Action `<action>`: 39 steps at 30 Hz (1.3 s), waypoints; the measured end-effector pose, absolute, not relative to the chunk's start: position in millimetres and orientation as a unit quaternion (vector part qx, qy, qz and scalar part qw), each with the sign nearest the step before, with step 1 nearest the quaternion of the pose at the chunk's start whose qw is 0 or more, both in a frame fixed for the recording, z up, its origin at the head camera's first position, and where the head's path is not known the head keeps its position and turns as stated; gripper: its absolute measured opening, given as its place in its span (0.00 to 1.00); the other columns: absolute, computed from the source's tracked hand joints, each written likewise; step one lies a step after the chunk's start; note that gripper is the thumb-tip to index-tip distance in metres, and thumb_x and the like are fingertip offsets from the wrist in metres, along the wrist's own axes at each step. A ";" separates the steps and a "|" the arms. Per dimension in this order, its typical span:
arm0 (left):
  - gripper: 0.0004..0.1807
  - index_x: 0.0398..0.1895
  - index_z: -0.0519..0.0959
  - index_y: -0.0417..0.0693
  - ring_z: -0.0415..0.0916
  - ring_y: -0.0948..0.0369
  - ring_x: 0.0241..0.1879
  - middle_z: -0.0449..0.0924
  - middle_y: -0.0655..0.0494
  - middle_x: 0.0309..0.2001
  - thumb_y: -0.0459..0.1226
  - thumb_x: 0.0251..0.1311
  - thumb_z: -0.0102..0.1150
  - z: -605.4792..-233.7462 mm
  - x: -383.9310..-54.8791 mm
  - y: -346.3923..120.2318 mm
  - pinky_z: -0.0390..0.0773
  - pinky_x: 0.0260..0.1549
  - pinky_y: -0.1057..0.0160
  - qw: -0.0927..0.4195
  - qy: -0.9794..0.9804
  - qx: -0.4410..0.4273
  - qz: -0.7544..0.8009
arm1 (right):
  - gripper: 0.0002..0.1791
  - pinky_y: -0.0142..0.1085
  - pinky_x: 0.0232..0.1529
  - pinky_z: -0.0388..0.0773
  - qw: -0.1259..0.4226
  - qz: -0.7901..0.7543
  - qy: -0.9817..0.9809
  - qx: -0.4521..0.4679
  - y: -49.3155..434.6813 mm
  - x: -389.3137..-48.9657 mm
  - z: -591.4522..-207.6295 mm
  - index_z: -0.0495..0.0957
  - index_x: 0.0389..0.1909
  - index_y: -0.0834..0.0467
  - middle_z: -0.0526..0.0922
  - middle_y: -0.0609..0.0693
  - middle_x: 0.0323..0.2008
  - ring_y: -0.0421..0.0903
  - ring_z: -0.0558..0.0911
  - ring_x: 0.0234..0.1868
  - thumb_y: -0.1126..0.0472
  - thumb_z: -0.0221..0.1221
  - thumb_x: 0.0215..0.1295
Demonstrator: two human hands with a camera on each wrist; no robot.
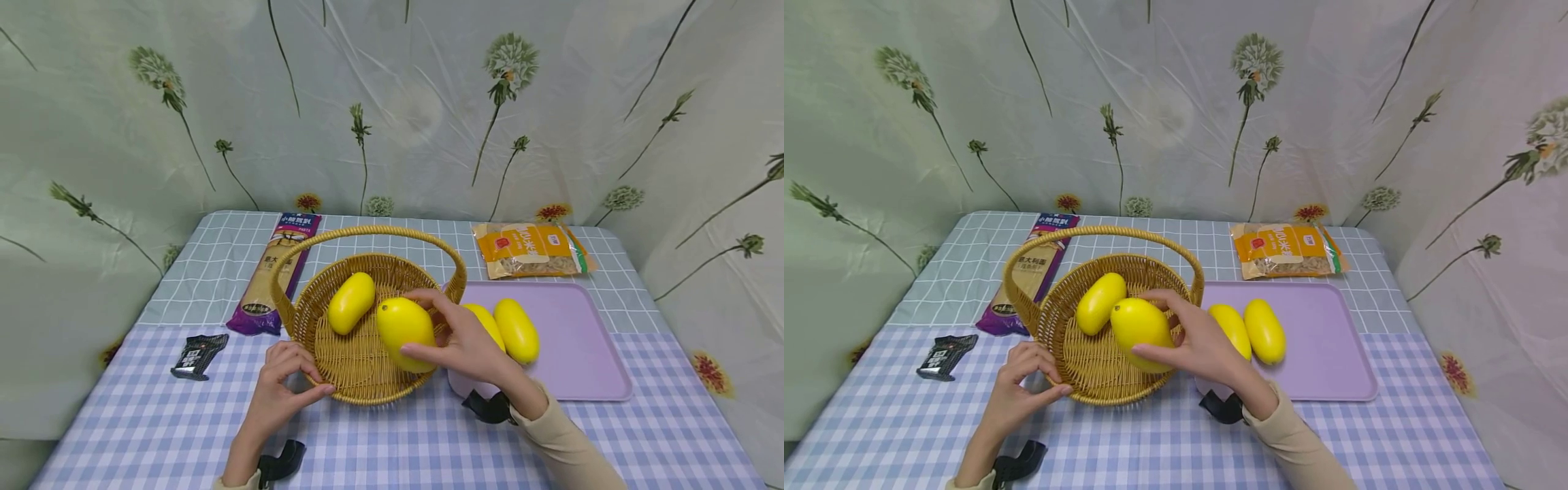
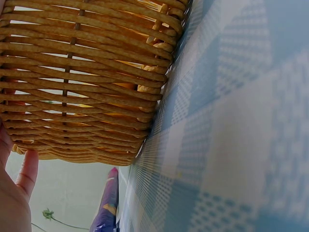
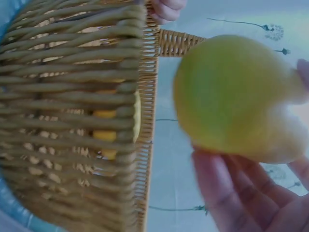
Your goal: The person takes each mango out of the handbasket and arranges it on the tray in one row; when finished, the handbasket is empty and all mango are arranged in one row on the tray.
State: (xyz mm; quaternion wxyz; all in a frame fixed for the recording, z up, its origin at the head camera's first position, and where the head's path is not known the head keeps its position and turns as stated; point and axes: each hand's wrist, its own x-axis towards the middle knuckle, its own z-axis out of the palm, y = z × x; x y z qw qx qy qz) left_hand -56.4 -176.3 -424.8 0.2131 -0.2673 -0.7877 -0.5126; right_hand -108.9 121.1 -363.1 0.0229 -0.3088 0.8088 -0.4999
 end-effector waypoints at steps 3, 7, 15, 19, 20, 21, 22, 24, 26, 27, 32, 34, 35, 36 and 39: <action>0.22 0.20 0.76 0.51 0.65 0.61 0.37 0.75 0.60 0.28 0.22 0.24 0.76 -425.0 -56.8 -176.4 0.54 0.50 0.62 0.214 -0.788 -0.268 -0.511 | 0.37 0.35 0.24 0.74 0.009 -0.510 0.807 -0.296 127.5 -105.6 -365.7 0.65 0.61 0.49 0.76 0.45 0.47 0.44 0.76 0.32 0.62 0.71 0.51; 0.21 0.20 0.76 0.51 0.65 0.61 0.37 0.75 0.59 0.28 0.23 0.24 0.76 -425.3 -57.5 -176.6 0.54 0.50 0.62 0.214 -0.790 -0.267 -0.509 | 0.36 0.34 0.22 0.72 -0.012 -0.523 0.804 -0.283 133.2 -96.8 -356.4 0.67 0.59 0.56 0.77 0.50 0.45 0.44 0.76 0.29 0.69 0.71 0.48; 0.22 0.20 0.76 0.51 0.65 0.61 0.37 0.75 0.59 0.28 0.23 0.24 0.77 -425.8 -57.8 -176.1 0.54 0.49 0.62 0.215 -0.789 -0.269 -0.509 | 0.36 0.37 0.26 0.75 -0.061 -0.550 0.788 -0.272 149.9 -90.4 -360.3 0.66 0.57 0.60 0.76 0.53 0.44 0.46 0.77 0.30 0.71 0.69 0.44; 0.22 0.20 0.76 0.51 0.65 0.61 0.37 0.75 0.59 0.28 0.23 0.24 0.77 -426.2 -57.4 -176.4 0.54 0.49 0.62 0.215 -0.791 -0.265 -0.508 | 0.39 0.37 0.34 0.77 -0.072 -0.561 0.783 -0.260 162.6 -94.6 -376.2 0.65 0.59 0.57 0.74 0.51 0.50 0.48 0.77 0.37 0.71 0.69 0.44; 0.22 0.20 0.76 0.51 0.65 0.61 0.37 0.75 0.59 0.28 0.23 0.24 0.77 -426.3 -57.4 -176.5 0.54 0.49 0.62 0.214 -0.792 -0.263 -0.508 | 0.39 0.38 0.35 0.78 -0.073 -0.564 0.782 -0.255 165.1 -94.6 -377.9 0.64 0.60 0.56 0.73 0.50 0.51 0.48 0.77 0.38 0.71 0.69 0.44; 0.21 0.20 0.76 0.51 0.65 0.61 0.37 0.76 0.59 0.28 0.23 0.24 0.77 -426.3 -57.3 -176.7 0.54 0.49 0.62 0.213 -0.792 -0.262 -0.508 | 0.38 0.38 0.36 0.77 -0.075 -0.567 0.781 -0.249 167.6 -94.5 -379.1 0.65 0.60 0.56 0.72 0.50 0.52 0.49 0.77 0.39 0.71 0.68 0.45; 0.22 0.20 0.76 0.52 0.65 0.61 0.37 0.75 0.60 0.28 0.23 0.24 0.77 -426.4 -57.2 -176.7 0.54 0.49 0.63 0.213 -0.793 -0.261 -0.508 | 0.38 0.38 0.36 0.77 -0.079 -0.569 0.781 -0.245 169.9 -94.2 -379.9 0.65 0.60 0.56 0.72 0.50 0.53 0.49 0.77 0.39 0.72 0.68 0.45; 0.22 0.20 0.76 0.52 0.65 0.62 0.37 0.75 0.60 0.28 0.24 0.24 0.77 -426.4 -57.3 -176.8 0.54 0.50 0.63 0.211 -0.794 -0.259 -0.508 | 0.37 0.38 0.37 0.78 -0.084 -0.574 0.780 -0.235 174.3 -93.0 -380.6 0.65 0.59 0.57 0.71 0.50 0.53 0.49 0.77 0.40 0.72 0.67 0.45; 0.22 0.20 0.76 0.52 0.65 0.61 0.37 0.75 0.59 0.28 0.23 0.24 0.77 -426.5 -57.4 -176.9 0.54 0.50 0.62 0.211 -0.793 -0.261 -0.508 | 0.36 0.38 0.37 0.78 -0.091 -0.580 0.778 -0.224 178.3 -91.7 -380.3 0.65 0.59 0.58 0.71 0.50 0.53 0.49 0.77 0.40 0.74 0.66 0.46; 0.22 0.20 0.76 0.52 0.65 0.61 0.37 0.75 0.59 0.28 0.23 0.24 0.77 -426.4 -57.4 -176.8 0.54 0.50 0.62 0.211 -0.793 -0.260 -0.509 | 0.36 0.37 0.38 0.77 -0.094 -0.582 0.778 -0.218 180.4 -91.1 -380.1 0.65 0.59 0.59 0.72 0.50 0.54 0.49 0.77 0.40 0.74 0.66 0.46; 0.21 0.20 0.76 0.52 0.65 0.61 0.37 0.76 0.57 0.27 0.23 0.24 0.77 -425.8 -57.9 -176.8 0.54 0.50 0.62 0.209 -0.793 -0.260 -0.510 | 0.35 0.33 0.41 0.75 -0.111 -0.580 0.788 -0.174 192.6 -89.5 -381.4 0.64 0.59 0.61 0.72 0.49 0.53 0.47 0.76 0.41 0.75 0.64 0.48; 0.21 0.20 0.76 0.52 0.65 0.61 0.37 0.76 0.57 0.27 0.23 0.25 0.77 -425.9 -57.9 -176.9 0.54 0.50 0.62 0.208 -0.793 -0.260 -0.510 | 0.35 0.31 0.41 0.75 -0.119 -0.570 0.799 -0.153 198.3 -89.6 -382.7 0.63 0.60 0.61 0.71 0.48 0.52 0.46 0.76 0.41 0.75 0.64 0.49; 0.21 0.20 0.76 0.52 0.65 0.61 0.37 0.76 0.58 0.28 0.23 0.25 0.77 -426.1 -57.8 -177.1 0.54 0.50 0.62 0.209 -0.793 -0.260 -0.510 | 0.35 0.30 0.41 0.74 -0.122 -0.563 0.805 -0.142 200.9 -89.7 -383.2 0.63 0.60 0.61 0.71 0.47 0.52 0.45 0.76 0.41 0.75 0.64 0.50; 0.21 0.20 0.76 0.52 0.65 0.61 0.37 0.76 0.58 0.28 0.23 0.25 0.77 -426.4 -57.7 -177.2 0.54 0.50 0.62 0.209 -0.792 -0.261 -0.510 | 0.35 0.30 0.41 0.74 -0.123 -0.561 0.808 -0.131 203.8 -89.9 -383.8 0.62 0.61 0.60 0.71 0.47 0.52 0.45 0.75 0.41 0.75 0.64 0.51; 0.21 0.20 0.76 0.52 0.65 0.61 0.37 0.76 0.57 0.27 0.23 0.25 0.77 -427.0 -57.7 -177.6 0.53 0.50 0.62 0.210 -0.792 -0.263 -0.510 | 0.35 0.28 0.40 0.74 -0.130 -0.559 0.812 -0.104 211.8 -91.0 -385.3 0.61 0.61 0.61 0.71 0.47 0.51 0.44 0.76 0.39 0.75 0.63 0.53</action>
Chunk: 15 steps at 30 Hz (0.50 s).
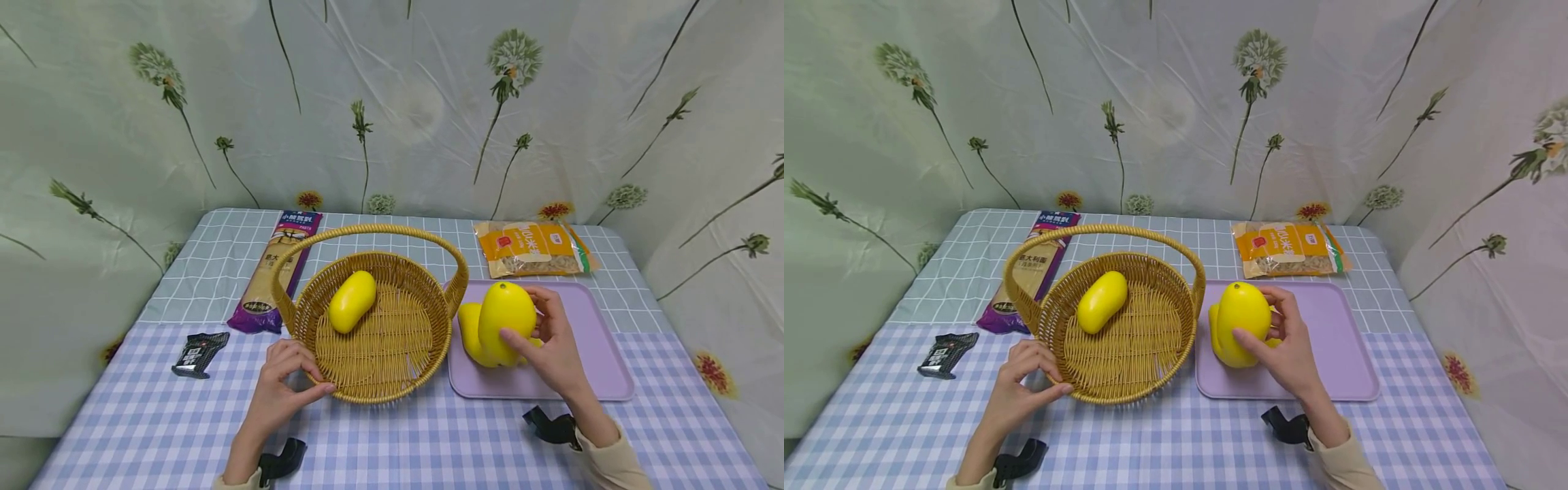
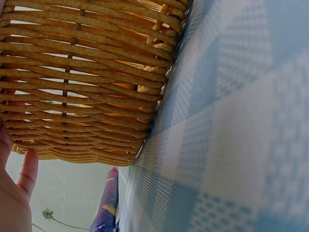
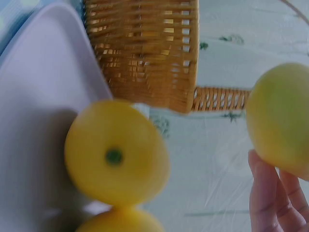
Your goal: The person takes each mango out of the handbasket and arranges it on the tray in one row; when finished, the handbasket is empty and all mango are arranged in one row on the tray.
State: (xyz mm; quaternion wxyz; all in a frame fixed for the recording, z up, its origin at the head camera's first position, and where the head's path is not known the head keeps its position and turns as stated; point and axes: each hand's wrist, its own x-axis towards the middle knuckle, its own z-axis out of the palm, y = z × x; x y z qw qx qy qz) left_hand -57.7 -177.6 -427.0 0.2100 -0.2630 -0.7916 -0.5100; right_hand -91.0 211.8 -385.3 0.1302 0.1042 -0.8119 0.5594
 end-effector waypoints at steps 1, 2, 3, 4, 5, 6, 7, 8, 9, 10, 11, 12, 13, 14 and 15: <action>0.21 0.20 0.76 0.52 0.65 0.61 0.37 0.76 0.56 0.27 0.23 0.25 0.77 -427.1 -57.7 -177.7 0.53 0.51 0.62 0.210 -0.791 -0.263 -0.511 | 0.34 0.28 0.39 0.74 0.134 0.560 -0.812 0.097 214.4 -91.5 -385.8 0.61 0.61 0.62 0.71 0.48 0.51 0.44 0.76 0.39 0.75 0.63 0.53; 0.21 0.20 0.76 0.52 0.65 0.61 0.37 0.76 0.57 0.27 0.23 0.25 0.77 -427.1 -57.6 -177.6 0.53 0.50 0.62 0.210 -0.791 -0.262 -0.511 | 0.34 0.27 0.39 0.74 0.137 0.561 -0.811 0.089 217.1 -92.1 -386.4 0.60 0.61 0.62 0.71 0.48 0.50 0.43 0.76 0.39 0.75 0.63 0.54; 0.21 0.20 0.76 0.52 0.65 0.61 0.37 0.76 0.56 0.27 0.23 0.25 0.77 -427.1 -57.6 -177.6 0.54 0.50 0.62 0.210 -0.792 -0.262 -0.511 | 0.34 0.27 0.39 0.74 0.140 0.562 -0.811 0.081 220.0 -92.9 -387.1 0.60 0.61 0.62 0.71 0.48 0.50 0.43 0.76 0.39 0.74 0.63 0.55; 0.21 0.20 0.76 0.52 0.65 0.61 0.37 0.76 0.57 0.27 0.23 0.25 0.77 -427.1 -57.7 -177.6 0.54 0.50 0.62 0.210 -0.792 -0.261 -0.511 | 0.33 0.26 0.39 0.74 0.144 0.558 -0.814 0.072 222.8 -93.5 -387.9 0.60 0.61 0.62 0.71 0.48 0.50 0.43 0.76 0.39 0.74 0.62 0.56; 0.21 0.20 0.76 0.52 0.65 0.61 0.37 0.76 0.57 0.27 0.23 0.25 0.77 -427.0 -57.6 -177.5 0.54 0.50 0.62 0.210 -0.792 -0.261 -0.511 | 0.33 0.26 0.40 0.73 0.148 0.555 -0.817 0.062 225.7 -94.2 -388.7 0.59 0.61 0.61 0.70 0.48 0.50 0.43 0.76 0.39 0.73 0.62 0.56; 0.21 0.20 0.76 0.52 0.65 0.61 0.37 0.76 0.57 0.27 0.23 0.25 0.77 -426.9 -57.5 -177.4 0.54 0.50 0.62 0.210 -0.792 -0.261 -0.511 | 0.32 0.25 0.40 0.73 0.151 0.550 -0.820 0.052 228.7 -94.8 -389.5 0.59 0.61 0.60 0.70 0.47 0.50 0.42 0.75 0.39 0.72 0.62 0.57; 0.21 0.20 0.76 0.52 0.65 0.61 0.37 0.76 0.58 0.27 0.23 0.25 0.77 -426.7 -57.4 -177.3 0.54 0.50 0.62 0.210 -0.791 -0.261 -0.511 | 0.32 0.25 0.40 0.73 0.154 0.547 -0.822 0.041 231.6 -95.6 -390.5 0.59 0.61 0.59 0.70 0.47 0.50 0.42 0.75 0.39 0.71 0.62 0.58; 0.21 0.20 0.76 0.51 0.65 0.61 0.37 0.76 0.58 0.27 0.23 0.25 0.77 -426.5 -57.4 -177.2 0.54 0.50 0.62 0.210 -0.791 -0.262 -0.511 | 0.31 0.24 0.41 0.73 0.155 0.546 -0.822 0.031 234.5 -96.5 -391.3 0.59 0.61 0.58 0.70 0.46 0.50 0.42 0.75 0.39 0.70 0.62 0.59; 0.21 0.20 0.76 0.51 0.65 0.61 0.37 0.76 0.58 0.27 0.23 0.24 0.77 -426.3 -57.4 -177.2 0.54 0.50 0.62 0.210 -0.791 -0.262 -0.512 | 0.31 0.24 0.41 0.73 0.156 0.546 -0.823 0.021 237.3 -97.3 -392.1 0.59 0.61 0.57 0.70 0.46 0.50 0.41 0.75 0.39 0.69 0.62 0.60; 0.21 0.20 0.76 0.51 0.65 0.61 0.37 0.75 0.58 0.28 0.23 0.24 0.77 -426.3 -57.4 -177.1 0.54 0.50 0.62 0.210 -0.791 -0.262 -0.512 | 0.30 0.23 0.42 0.72 0.157 0.548 -0.822 0.012 240.1 -98.1 -393.0 0.59 0.61 0.56 0.69 0.46 0.50 0.41 0.75 0.39 0.68 0.62 0.61; 0.21 0.20 0.76 0.51 0.65 0.61 0.37 0.75 0.58 0.28 0.23 0.24 0.77 -426.1 -57.3 -177.0 0.54 0.50 0.62 0.210 -0.791 -0.262 -0.512 | 0.30 0.23 0.42 0.73 0.156 0.552 -0.819 0.005 242.8 -98.8 -393.9 0.59 0.61 0.55 0.69 0.46 0.50 0.41 0.76 0.39 0.67 0.61 0.61; 0.21 0.20 0.76 0.51 0.65 0.61 0.37 0.75 0.58 0.28 0.23 0.24 0.77 -426.0 -57.3 -177.0 0.54 0.50 0.62 0.210 -0.791 -0.261 -0.512 | 0.29 0.23 0.42 0.73 0.155 0.556 -0.817 -0.002 245.4 -99.5 -394.9 0.59 0.61 0.54 0.69 0.47 0.50 0.40 0.76 0.40 0.67 0.61 0.62; 0.21 0.20 0.76 0.51 0.65 0.61 0.37 0.75 0.58 0.28 0.23 0.25 0.77 -425.9 -57.3 -177.0 0.54 0.50 0.62 0.210 -0.791 -0.262 -0.512 | 0.29 0.23 0.42 0.73 0.154 0.560 -0.814 -0.008 247.9 -100.2 -395.9 0.59 0.61 0.53 0.69 0.47 0.50 0.40 0.76 0.40 0.66 0.61 0.62; 0.21 0.20 0.76 0.51 0.65 0.61 0.37 0.75 0.58 0.28 0.23 0.25 0.77 -425.9 -57.3 -177.0 0.54 0.50 0.62 0.210 -0.790 -0.262 -0.512 | 0.29 0.23 0.42 0.73 0.152 0.563 -0.812 -0.014 250.5 -100.7 -397.0 0.59 0.61 0.53 0.69 0.47 0.50 0.39 0.76 0.40 0.66 0.61 0.63; 0.21 0.20 0.76 0.51 0.65 0.61 0.37 0.75 0.58 0.28 0.23 0.25 0.77 -425.8 -57.2 -177.0 0.54 0.50 0.62 0.210 -0.790 -0.262 -0.513 | 0.28 0.23 0.41 0.73 0.150 0.565 -0.811 -0.021 253.1 -101.2 -398.3 0.59 0.61 0.52 0.69 0.47 0.50 0.39 0.76 0.40 0.65 0.60 0.63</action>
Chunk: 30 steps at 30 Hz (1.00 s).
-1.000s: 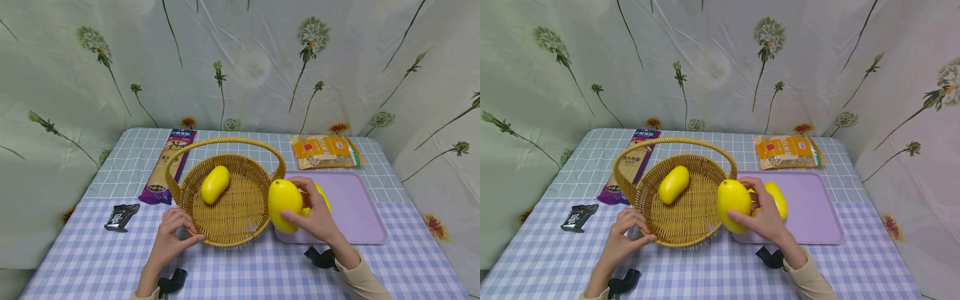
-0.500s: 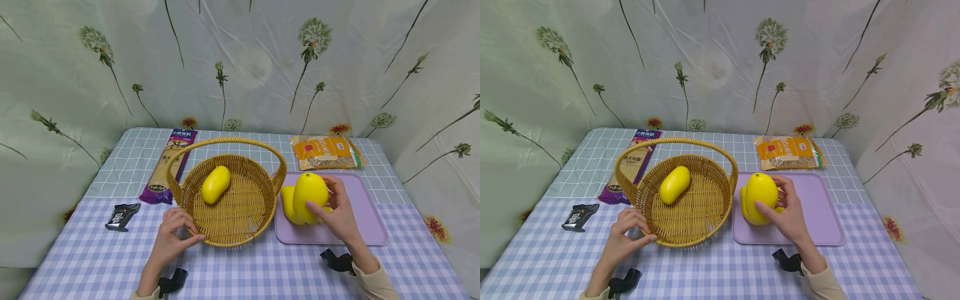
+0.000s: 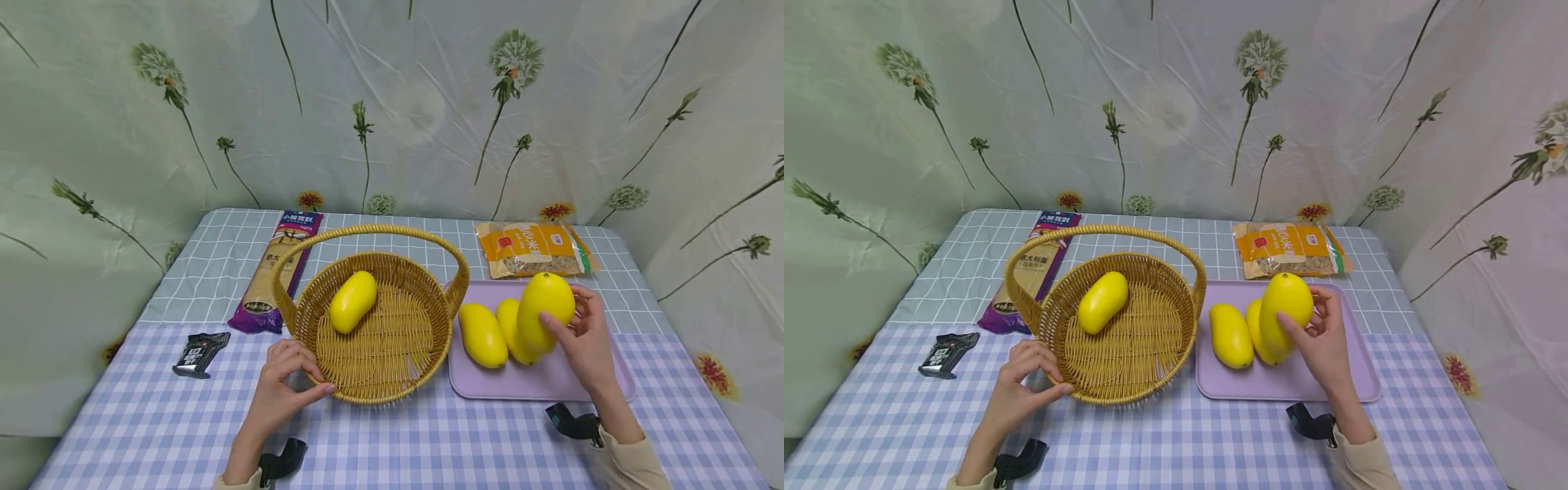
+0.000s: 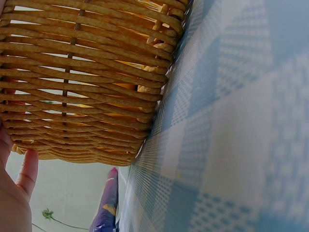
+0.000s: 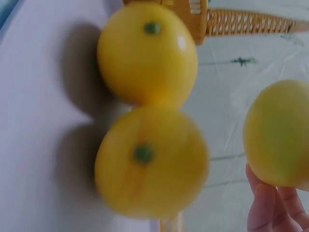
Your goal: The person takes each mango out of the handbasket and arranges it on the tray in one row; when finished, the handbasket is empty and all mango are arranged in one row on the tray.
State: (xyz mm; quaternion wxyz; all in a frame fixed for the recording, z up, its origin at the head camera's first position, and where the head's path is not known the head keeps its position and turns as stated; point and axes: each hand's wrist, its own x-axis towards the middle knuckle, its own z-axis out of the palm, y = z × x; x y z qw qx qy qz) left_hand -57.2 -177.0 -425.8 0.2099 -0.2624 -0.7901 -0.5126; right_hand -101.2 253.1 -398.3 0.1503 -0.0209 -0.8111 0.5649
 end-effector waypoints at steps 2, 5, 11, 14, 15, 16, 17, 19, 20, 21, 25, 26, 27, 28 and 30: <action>0.21 0.20 0.76 0.51 0.65 0.61 0.37 0.75 0.59 0.28 0.23 0.24 0.77 -425.8 -57.1 -176.9 0.54 0.50 0.62 0.211 -0.790 -0.264 -0.512 | 0.28 0.22 0.41 0.73 0.148 0.567 -0.810 -0.036 258.4 -102.3 -401.1 0.59 0.61 0.51 0.69 0.47 0.49 0.38 0.76 0.40 0.65 0.60 0.64; 0.21 0.20 0.76 0.51 0.65 0.61 0.37 0.75 0.59 0.28 0.23 0.24 0.77 -425.7 -57.0 -176.8 0.54 0.50 0.62 0.211 -0.790 -0.264 -0.512 | 0.26 0.21 0.41 0.72 0.144 0.571 -0.806 -0.060 265.6 -104.2 -405.4 0.60 0.60 0.49 0.69 0.46 0.49 0.37 0.76 0.40 0.63 0.59 0.65; 0.21 0.20 0.76 0.51 0.65 0.61 0.37 0.75 0.60 0.28 0.23 0.25 0.77 -425.7 -57.1 -177.1 0.53 0.50 0.62 0.210 -0.792 -0.262 -0.510 | 0.22 0.19 0.41 0.70 0.139 0.606 -0.778 -0.093 276.2 -108.2 -411.0 0.62 0.57 0.46 0.67 0.45 0.47 0.36 0.75 0.40 0.62 0.58 0.66; 0.21 0.20 0.76 0.51 0.65 0.60 0.37 0.75 0.60 0.28 0.23 0.24 0.77 -426.0 -57.1 -177.0 0.53 0.50 0.62 0.212 -0.789 -0.265 -0.512 | 0.21 0.19 0.40 0.70 0.144 0.608 -0.774 -0.103 282.0 -110.0 -413.7 0.63 0.55 0.44 0.68 0.45 0.46 0.35 0.75 0.38 0.62 0.57 0.66; 0.21 0.20 0.76 0.51 0.65 0.60 0.37 0.75 0.60 0.28 0.23 0.24 0.77 -426.1 -57.1 -176.9 0.53 0.50 0.62 0.212 -0.788 -0.267 -0.512 | 0.20 0.19 0.40 0.70 0.144 0.607 -0.774 -0.106 284.1 -110.7 -414.8 0.63 0.55 0.44 0.68 0.45 0.45 0.35 0.75 0.38 0.62 0.58 0.66; 0.21 0.20 0.76 0.51 0.65 0.60 0.37 0.75 0.60 0.28 0.23 0.24 0.77 -426.3 -57.2 -176.8 0.53 0.50 0.62 0.213 -0.787 -0.268 -0.513 | 0.20 0.19 0.40 0.70 0.144 0.605 -0.775 -0.109 286.0 -111.3 -415.8 0.64 0.55 0.44 0.68 0.45 0.45 0.35 0.75 0.38 0.62 0.58 0.66; 0.21 0.20 0.76 0.51 0.65 0.60 0.37 0.75 0.60 0.27 0.23 0.24 0.77 -426.5 -57.2 -176.7 0.53 0.50 0.62 0.214 -0.787 -0.269 -0.513 | 0.20 0.19 0.39 0.70 0.143 0.598 -0.780 -0.114 287.7 -111.7 -416.7 0.64 0.55 0.44 0.68 0.45 0.45 0.34 0.75 0.38 0.61 0.58 0.66; 0.21 0.20 0.76 0.51 0.65 0.60 0.37 0.75 0.60 0.27 0.23 0.24 0.76 -426.6 -57.3 -176.6 0.53 0.50 0.61 0.215 -0.786 -0.271 -0.513 | 0.20 0.19 0.40 0.70 0.138 0.582 -0.792 -0.120 290.7 -112.5 -418.6 0.63 0.56 0.45 0.67 0.44 0.45 0.35 0.75 0.38 0.59 0.58 0.67; 0.21 0.20 0.76 0.51 0.65 0.60 0.37 0.75 0.60 0.27 0.23 0.24 0.76 -426.5 -57.3 -176.5 0.53 0.50 0.61 0.215 -0.786 -0.271 -0.512 | 0.21 0.19 0.39 0.70 0.137 0.574 -0.798 -0.125 292.1 -113.1 -420.0 0.63 0.57 0.45 0.68 0.44 0.45 0.34 0.75 0.38 0.57 0.58 0.67; 0.21 0.20 0.76 0.51 0.65 0.60 0.37 0.75 0.60 0.27 0.23 0.24 0.76 -426.3 -57.3 -176.5 0.54 0.50 0.61 0.215 -0.787 -0.270 -0.512 | 0.22 0.19 0.39 0.69 0.134 0.566 -0.803 -0.131 293.4 -113.6 -421.1 0.63 0.58 0.46 0.67 0.44 0.46 0.35 0.74 0.39 0.56 0.58 0.67; 0.21 0.20 0.76 0.51 0.65 0.60 0.36 0.75 0.60 0.27 0.23 0.24 0.76 -425.3 -57.1 -176.2 0.54 0.50 0.62 0.216 -0.787 -0.270 -0.511 | 0.26 0.20 0.39 0.68 0.126 0.545 -0.815 -0.150 300.3 -116.5 -428.5 0.62 0.62 0.52 0.67 0.46 0.47 0.37 0.72 0.39 0.52 0.58 0.66; 0.21 0.20 0.76 0.51 0.65 0.60 0.37 0.75 0.60 0.27 0.23 0.24 0.77 -425.0 -57.0 -176.1 0.54 0.50 0.62 0.215 -0.787 -0.269 -0.511 | 0.27 0.21 0.39 0.68 0.125 0.539 -0.819 -0.154 302.5 -117.5 -431.1 0.61 0.62 0.52 0.67 0.47 0.46 0.37 0.72 0.39 0.50 0.58 0.66; 0.21 0.20 0.76 0.51 0.65 0.60 0.36 0.75 0.60 0.27 0.23 0.24 0.76 -425.0 -57.1 -176.1 0.54 0.50 0.62 0.216 -0.787 -0.270 -0.511 | 0.28 0.21 0.39 0.68 0.122 0.533 -0.822 -0.157 305.3 -118.6 -434.3 0.61 0.62 0.52 0.66 0.46 0.47 0.38 0.72 0.39 0.49 0.58 0.66; 0.22 0.20 0.76 0.51 0.65 0.60 0.36 0.75 0.60 0.27 0.23 0.24 0.76 -425.2 -57.3 -176.1 0.54 0.50 0.62 0.216 -0.787 -0.270 -0.511 | 0.29 0.21 0.39 0.68 0.122 0.525 -0.827 -0.160 308.2 -119.9 -438.1 0.61 0.62 0.52 0.66 0.46 0.46 0.38 0.71 0.39 0.48 0.58 0.65; 0.22 0.20 0.76 0.51 0.65 0.60 0.37 0.75 0.60 0.27 0.23 0.24 0.77 -427.0 -58.0 -176.6 0.54 0.50 0.61 0.216 -0.787 -0.271 -0.511 | 0.30 0.21 0.37 0.67 0.118 0.506 -0.838 -0.166 312.3 -121.3 -443.7 0.62 0.62 0.51 0.66 0.46 0.46 0.39 0.70 0.39 0.44 0.58 0.64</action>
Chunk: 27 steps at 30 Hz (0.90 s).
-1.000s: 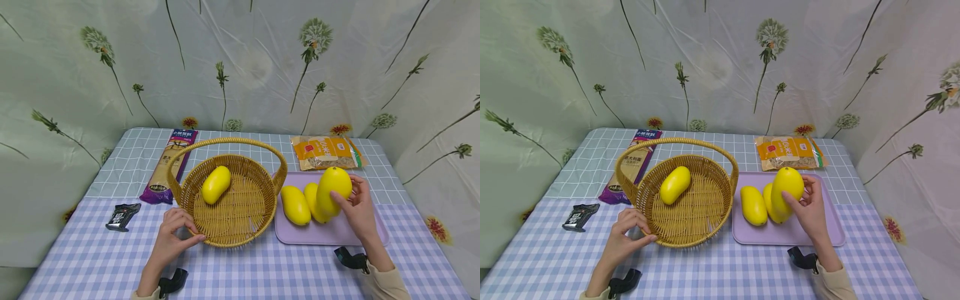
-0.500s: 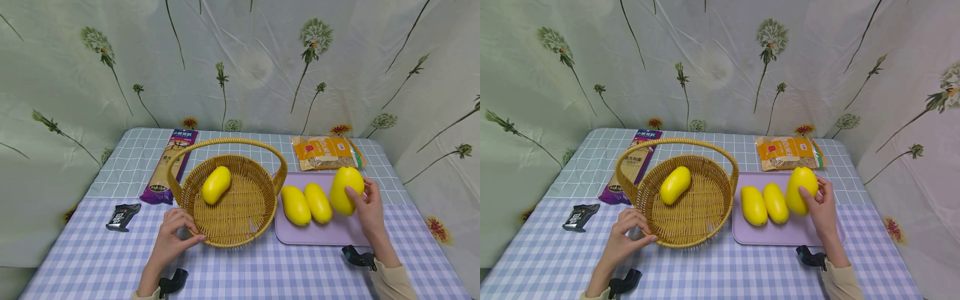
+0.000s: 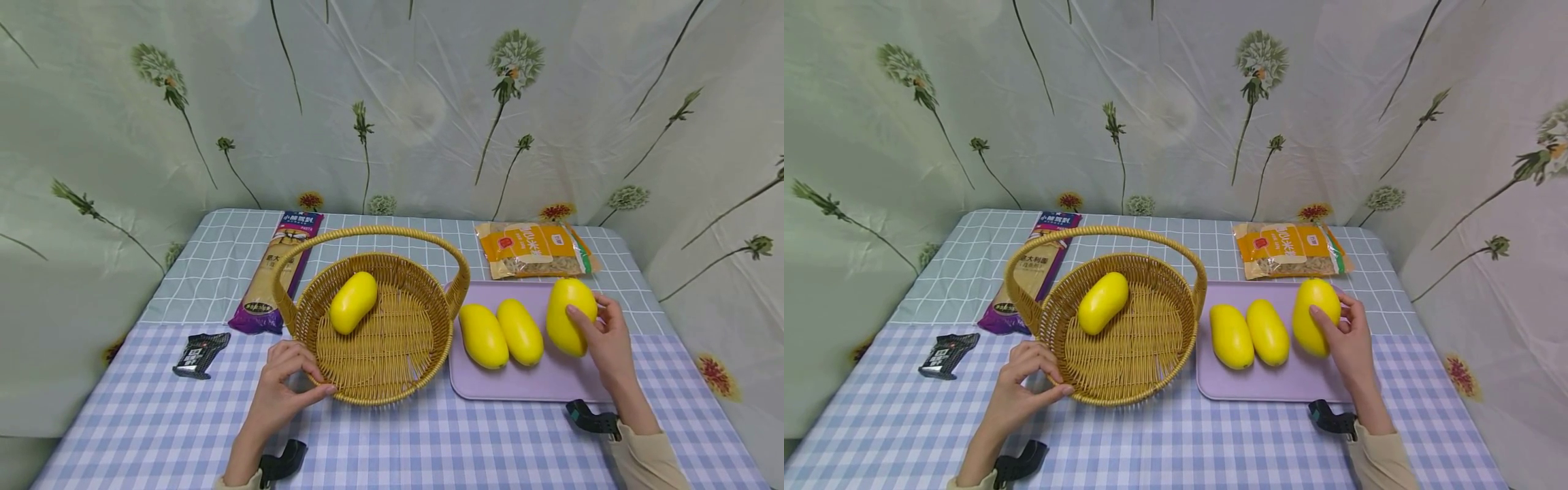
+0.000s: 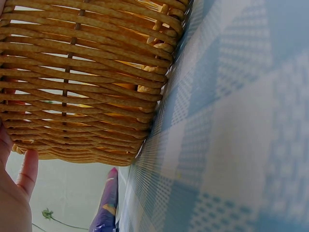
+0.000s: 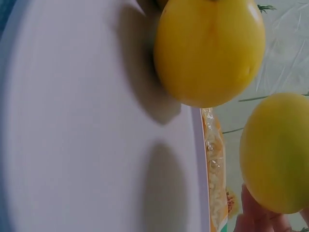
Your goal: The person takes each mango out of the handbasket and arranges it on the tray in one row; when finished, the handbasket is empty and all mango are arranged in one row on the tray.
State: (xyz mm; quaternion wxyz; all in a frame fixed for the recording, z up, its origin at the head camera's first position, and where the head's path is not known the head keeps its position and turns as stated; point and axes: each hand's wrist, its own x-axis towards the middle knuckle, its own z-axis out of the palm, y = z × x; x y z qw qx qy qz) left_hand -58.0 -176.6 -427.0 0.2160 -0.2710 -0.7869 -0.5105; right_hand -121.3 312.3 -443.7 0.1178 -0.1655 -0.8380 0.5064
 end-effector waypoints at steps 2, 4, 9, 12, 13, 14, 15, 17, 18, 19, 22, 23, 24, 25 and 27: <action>0.22 0.20 0.76 0.52 0.66 0.60 0.37 0.75 0.60 0.27 0.24 0.24 0.77 -432.6 -59.5 -178.3 0.53 0.50 0.61 0.216 -0.787 -0.272 -0.510 | 0.31 0.24 0.37 0.67 0.109 0.497 -0.843 -0.176 313.7 -122.0 -445.1 0.61 0.63 0.52 0.67 0.49 0.48 0.43 0.69 0.40 0.44 0.57 0.64; 0.21 0.21 0.76 0.55 0.66 0.61 0.38 0.75 0.61 0.28 0.26 0.26 0.78 -441.7 -61.9 -181.2 0.53 0.50 0.61 0.216 -0.787 -0.273 -0.509 | 0.34 0.26 0.36 0.67 0.099 0.484 -0.849 -0.186 315.7 -122.9 -447.3 0.61 0.64 0.54 0.67 0.52 0.48 0.46 0.67 0.40 0.42 0.57 0.64; 0.20 0.24 0.77 0.61 0.65 0.62 0.39 0.76 0.64 0.30 0.32 0.31 0.79 -459.0 -66.1 -187.8 0.53 0.51 0.60 0.213 -0.788 -0.273 -0.509 | 0.38 0.27 0.33 0.65 0.068 0.457 -0.862 -0.209 311.6 -120.8 -442.1 0.59 0.66 0.59 0.66 0.55 0.47 0.49 0.64 0.40 0.40 0.56 0.63; 0.20 0.24 0.77 0.61 0.65 0.61 0.39 0.76 0.64 0.30 0.32 0.31 0.79 -459.6 -65.9 -188.2 0.53 0.51 0.60 0.211 -0.789 -0.271 -0.510 | 0.39 0.30 0.33 0.64 0.043 0.451 -0.864 -0.218 301.4 -115.7 -429.0 0.57 0.67 0.62 0.65 0.59 0.48 0.51 0.63 0.42 0.41 0.55 0.64; 0.20 0.23 0.77 0.61 0.65 0.62 0.39 0.76 0.64 0.30 0.32 0.31 0.79 -459.4 -65.8 -188.0 0.53 0.51 0.60 0.212 -0.789 -0.270 -0.510 | 0.40 0.31 0.33 0.63 0.040 0.450 -0.865 -0.218 301.4 -115.6 -429.4 0.57 0.67 0.63 0.65 0.59 0.48 0.52 0.62 0.42 0.40 0.55 0.64; 0.21 0.23 0.77 0.60 0.65 0.62 0.39 0.76 0.63 0.30 0.31 0.30 0.79 -458.9 -65.6 -187.6 0.53 0.51 0.60 0.212 -0.789 -0.270 -0.510 | 0.40 0.31 0.33 0.64 0.037 0.448 -0.867 -0.217 301.6 -115.8 -429.7 0.57 0.67 0.63 0.65 0.59 0.48 0.51 0.62 0.41 0.40 0.55 0.64; 0.21 0.23 0.77 0.60 0.65 0.62 0.39 0.76 0.63 0.30 0.30 0.29 0.79 -457.7 -65.3 -187.0 0.53 0.51 0.61 0.213 -0.789 -0.269 -0.510 | 0.40 0.32 0.32 0.64 0.033 0.445 -0.868 -0.215 301.8 -116.0 -429.9 0.57 0.66 0.63 0.65 0.59 0.48 0.51 0.62 0.41 0.40 0.55 0.64; 0.21 0.22 0.77 0.58 0.66 0.61 0.39 0.76 0.62 0.29 0.28 0.27 0.79 -453.5 -64.3 -185.3 0.53 0.51 0.61 0.215 -0.787 -0.270 -0.511 | 0.40 0.34 0.33 0.63 0.026 0.445 -0.869 -0.215 301.8 -116.1 -430.4 0.57 0.66 0.63 0.64 0.60 0.48 0.52 0.62 0.42 0.39 0.54 0.64; 0.21 0.22 0.77 0.56 0.65 0.61 0.38 0.76 0.61 0.29 0.27 0.26 0.79 -449.4 -63.4 -183.8 0.53 0.51 0.61 0.217 -0.785 -0.272 -0.512 | 0.40 0.35 0.33 0.63 0.022 0.444 -0.870 -0.214 301.8 -116.2 -430.5 0.57 0.66 0.63 0.64 0.60 0.48 0.52 0.62 0.42 0.39 0.54 0.64; 0.21 0.21 0.76 0.55 0.65 0.61 0.38 0.76 0.60 0.29 0.26 0.26 0.78 -445.5 -62.4 -182.3 0.53 0.50 0.61 0.219 -0.784 -0.273 -0.513 | 0.40 0.36 0.34 0.63 0.017 0.441 -0.872 -0.212 301.9 -116.2 -430.5 0.57 0.66 0.63 0.64 0.60 0.48 0.52 0.62 0.42 0.39 0.54 0.64; 0.21 0.20 0.76 0.52 0.65 0.60 0.37 0.75 0.59 0.28 0.24 0.24 0.77 -433.5 -59.4 -178.5 0.53 0.50 0.61 0.219 -0.782 -0.274 -0.515 | 0.41 0.39 0.36 0.63 0.001 0.443 -0.873 -0.205 302.0 -116.6 -430.5 0.57 0.65 0.65 0.63 0.63 0.50 0.55 0.62 0.44 0.39 0.53 0.65; 0.21 0.20 0.76 0.51 0.65 0.60 0.37 0.75 0.59 0.28 0.23 0.24 0.76 -429.9 -58.5 -177.4 0.53 0.50 0.61 0.218 -0.782 -0.274 -0.515 | 0.41 0.40 0.37 0.64 -0.004 0.442 -0.874 -0.202 302.2 -117.0 -430.3 0.56 0.65 0.65 0.63 0.64 0.50 0.56 0.62 0.45 0.38 0.53 0.65; 0.21 0.20 0.76 0.51 0.65 0.60 0.37 0.75 0.59 0.28 0.23 0.24 0.76 -427.1 -57.8 -176.6 0.54 0.49 0.62 0.218 -0.782 -0.274 -0.515 | 0.41 0.41 0.37 0.64 -0.008 0.441 -0.875 -0.199 302.6 -117.4 -430.3 0.56 0.65 0.66 0.63 0.64 0.51 0.57 0.62 0.46 0.38 0.52 0.65; 0.21 0.20 0.76 0.51 0.66 0.60 0.37 0.75 0.59 0.28 0.23 0.24 0.76 -425.8 -57.4 -176.2 0.54 0.49 0.61 0.217 -0.783 -0.274 -0.515 | 0.42 0.40 0.36 0.64 -0.012 0.439 -0.877 -0.196 302.8 -117.6 -430.3 0.56 0.65 0.66 0.63 0.65 0.51 0.57 0.62 0.46 0.38 0.52 0.65; 0.21 0.20 0.76 0.51 0.65 0.60 0.37 0.75 0.59 0.28 0.22 0.24 0.76 -423.4 -56.9 -175.5 0.54 0.49 0.61 0.217 -0.783 -0.273 -0.515 | 0.42 0.39 0.35 0.65 -0.017 0.436 -0.879 -0.194 303.3 -117.6 -430.4 0.56 0.66 0.66 0.63 0.65 0.50 0.57 0.62 0.46 0.37 0.52 0.65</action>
